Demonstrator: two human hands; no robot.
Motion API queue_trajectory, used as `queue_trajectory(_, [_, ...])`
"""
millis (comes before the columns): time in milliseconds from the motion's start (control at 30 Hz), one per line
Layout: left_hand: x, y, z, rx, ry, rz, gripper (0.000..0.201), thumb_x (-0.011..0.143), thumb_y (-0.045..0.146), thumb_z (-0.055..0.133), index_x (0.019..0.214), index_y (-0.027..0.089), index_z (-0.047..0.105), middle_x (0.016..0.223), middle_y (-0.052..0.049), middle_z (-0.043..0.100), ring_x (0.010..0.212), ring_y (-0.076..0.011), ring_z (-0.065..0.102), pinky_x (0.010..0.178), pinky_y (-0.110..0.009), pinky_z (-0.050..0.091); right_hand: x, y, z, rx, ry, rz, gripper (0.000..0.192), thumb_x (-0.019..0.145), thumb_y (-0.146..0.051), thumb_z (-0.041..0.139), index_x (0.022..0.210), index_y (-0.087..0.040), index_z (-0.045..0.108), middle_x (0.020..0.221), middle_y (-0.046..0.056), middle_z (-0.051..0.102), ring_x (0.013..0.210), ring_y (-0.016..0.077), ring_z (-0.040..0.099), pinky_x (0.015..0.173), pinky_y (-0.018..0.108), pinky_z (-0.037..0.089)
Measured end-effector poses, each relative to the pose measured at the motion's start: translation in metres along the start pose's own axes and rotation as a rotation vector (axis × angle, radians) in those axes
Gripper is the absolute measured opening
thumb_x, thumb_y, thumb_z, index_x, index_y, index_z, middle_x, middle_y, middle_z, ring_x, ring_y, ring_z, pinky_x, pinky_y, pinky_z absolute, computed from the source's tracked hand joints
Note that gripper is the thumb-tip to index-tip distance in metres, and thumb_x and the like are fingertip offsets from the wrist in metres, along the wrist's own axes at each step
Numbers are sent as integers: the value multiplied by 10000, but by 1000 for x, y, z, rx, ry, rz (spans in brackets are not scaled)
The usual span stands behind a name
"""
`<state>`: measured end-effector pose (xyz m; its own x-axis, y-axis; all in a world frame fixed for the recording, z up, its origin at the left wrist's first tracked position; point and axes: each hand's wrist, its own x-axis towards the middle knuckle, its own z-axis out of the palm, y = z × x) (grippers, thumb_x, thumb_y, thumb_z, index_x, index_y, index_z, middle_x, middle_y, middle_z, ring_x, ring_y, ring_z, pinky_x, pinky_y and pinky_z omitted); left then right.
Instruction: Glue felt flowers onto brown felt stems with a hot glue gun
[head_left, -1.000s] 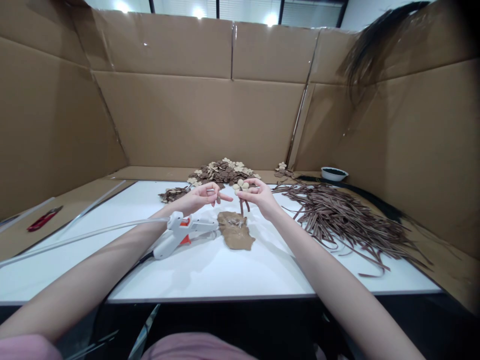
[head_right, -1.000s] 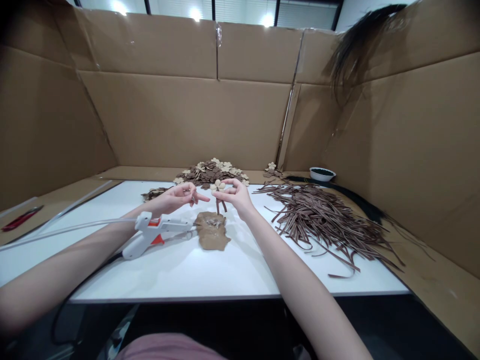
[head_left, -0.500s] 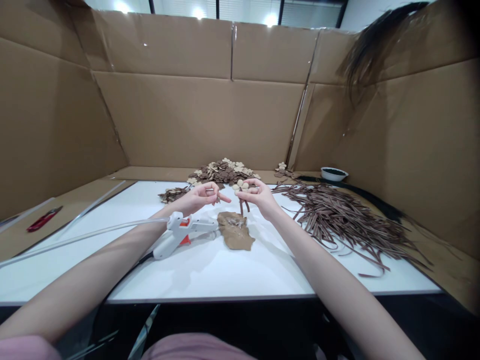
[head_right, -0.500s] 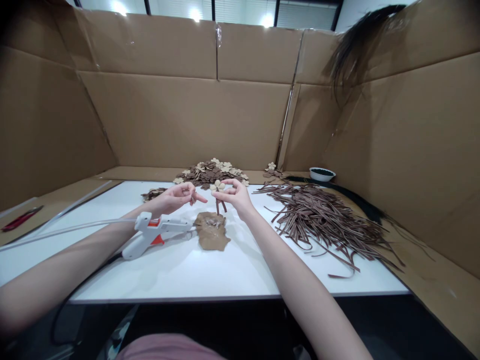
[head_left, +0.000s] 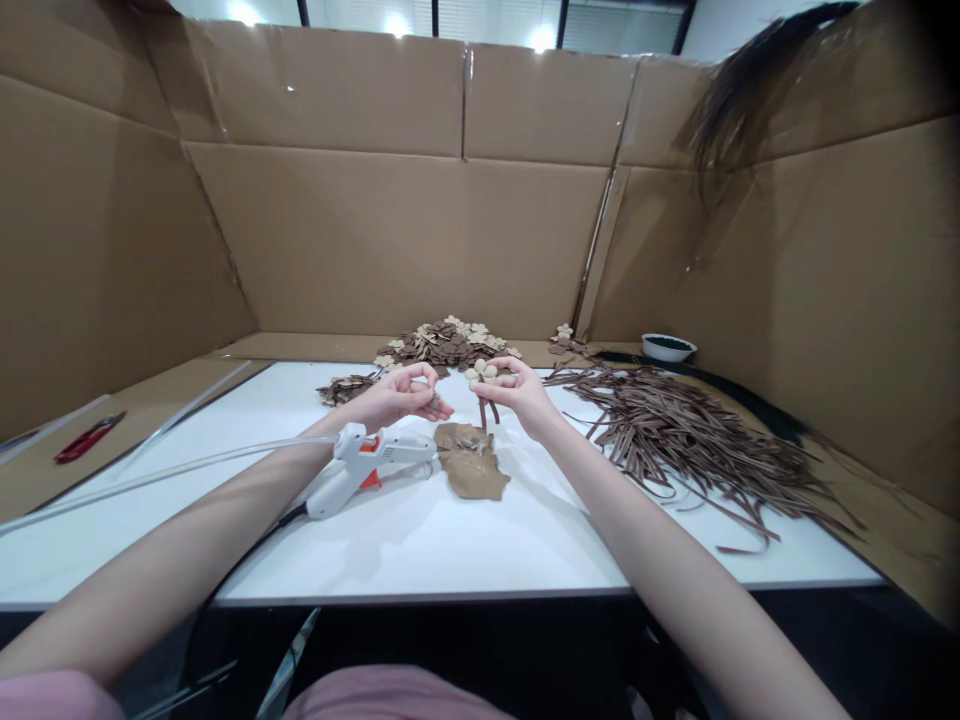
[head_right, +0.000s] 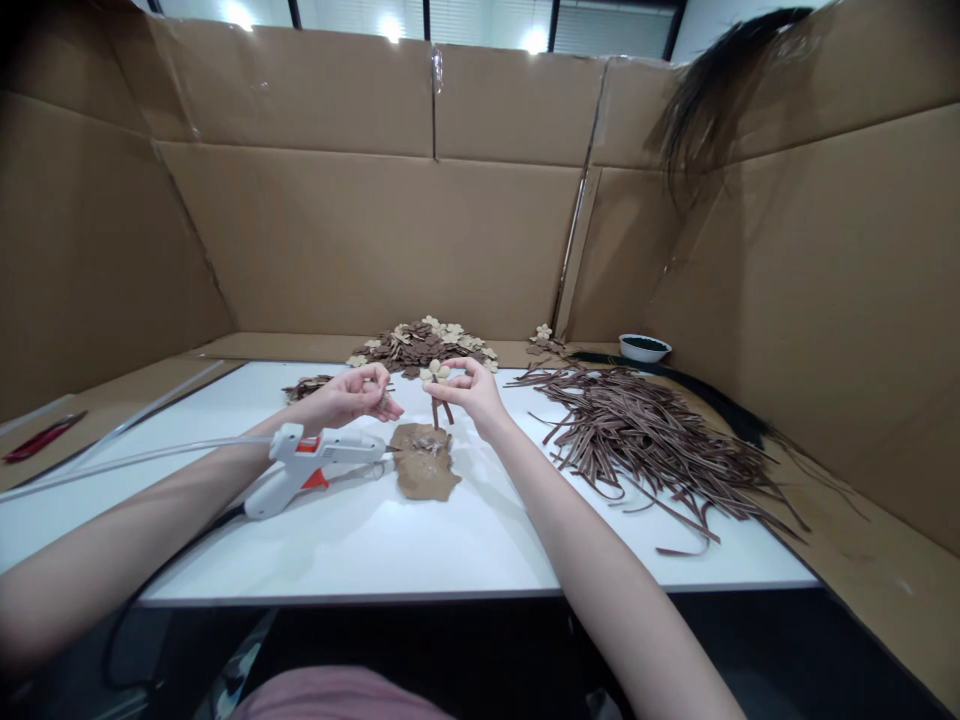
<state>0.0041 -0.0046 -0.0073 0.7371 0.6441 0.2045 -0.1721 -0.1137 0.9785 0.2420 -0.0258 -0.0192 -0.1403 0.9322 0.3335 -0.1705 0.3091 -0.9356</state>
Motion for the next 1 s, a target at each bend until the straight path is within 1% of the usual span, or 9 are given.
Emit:
queue_trajectory(133, [0, 0, 0, 14, 16, -4, 344, 768, 326, 741, 905, 163, 470, 841, -116, 751, 814, -226, 726, 718, -300, 566, 0, 0, 0, -3, 0, 1, 512, 531, -299, 863, 938, -211, 565, 666, -9, 693, 602, 166, 661, 625, 301, 536])
queue_trajectory(267, [-1, 0, 1, 25, 21, 12, 358, 774, 334, 734, 937, 171, 461, 833, -105, 751, 821, -223, 726, 690, -282, 578, 0, 0, 0, -1, -3, -1, 507, 534, -294, 862, 935, -209, 562, 655, -10, 689, 590, 162, 658, 608, 291, 530])
queue_trajectory(467, [-2, 2, 4, 35, 15, 13, 376, 779, 344, 727, 964, 178, 445, 807, -92, 749, 790, -221, 729, 676, -282, 585, 0, 1, 1, -9, -5, -4, 520, 530, -312, 861, 940, -210, 558, 649, -15, 686, 584, 164, 655, 611, 297, 533])
queue_trajectory(700, [-2, 1, 3, 58, 11, 11, 391, 796, 364, 704, 997, 191, 417, 787, -89, 745, 745, -224, 729, 648, -276, 572, -1, 0, 1, -15, -8, -3, 517, 534, -314, 857, 942, -210, 557, 645, -17, 685, 581, 159, 650, 615, 296, 534])
queue_trajectory(1000, [-2, 6, 8, 92, 23, 26, 347, 834, 353, 661, 1018, 204, 407, 721, -34, 710, 629, -174, 696, 574, -244, 533, -1, 0, 2, -20, 5, 12, 531, 515, -324, 863, 943, -210, 571, 647, -18, 683, 597, 164, 657, 643, 308, 533])
